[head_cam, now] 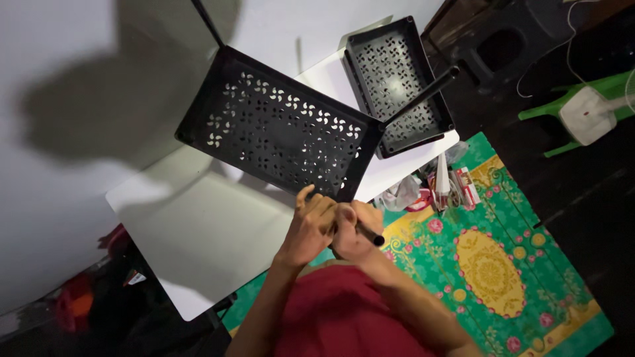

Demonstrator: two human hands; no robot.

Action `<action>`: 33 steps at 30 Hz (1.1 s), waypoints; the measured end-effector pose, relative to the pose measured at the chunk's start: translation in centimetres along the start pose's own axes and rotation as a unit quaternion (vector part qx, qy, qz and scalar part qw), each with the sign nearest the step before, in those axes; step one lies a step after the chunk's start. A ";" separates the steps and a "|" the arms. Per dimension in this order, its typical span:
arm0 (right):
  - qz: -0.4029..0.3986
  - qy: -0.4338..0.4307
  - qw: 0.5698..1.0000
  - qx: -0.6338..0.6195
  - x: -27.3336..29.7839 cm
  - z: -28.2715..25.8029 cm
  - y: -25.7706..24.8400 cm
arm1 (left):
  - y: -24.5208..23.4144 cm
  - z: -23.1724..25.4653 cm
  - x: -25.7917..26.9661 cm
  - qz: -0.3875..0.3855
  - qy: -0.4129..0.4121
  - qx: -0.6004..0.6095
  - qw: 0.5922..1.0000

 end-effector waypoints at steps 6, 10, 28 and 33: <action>-0.007 0.195 0.972 -0.132 0.3 -0.1 0.7 | -0.4 0.1 -0.3 -0.007 0.003 -0.002 1.000; -0.130 0.189 0.942 -0.243 -2.3 0.3 -1.2 | -0.5 0.3 -0.2 -0.002 -0.014 0.010 1.000; 0.084 0.272 0.939 -0.194 -0.8 -1.3 2.2 | 0.6 -1.0 0.3 0.002 0.012 0.008 1.000; 0.167 0.295 0.929 -0.146 -0.6 -1.8 3.2 | 0.5 -0.6 0.0 0.011 0.024 -0.001 1.000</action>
Point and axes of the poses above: each hand's wrist, its own x-axis away from the middle knuckle, its own y-axis out of the palm, z = x × y, the point moved 2 cm from there along -x, towards the middle knuckle, and after that the axes turned 1 degree about -z, right-handed, at the moved point
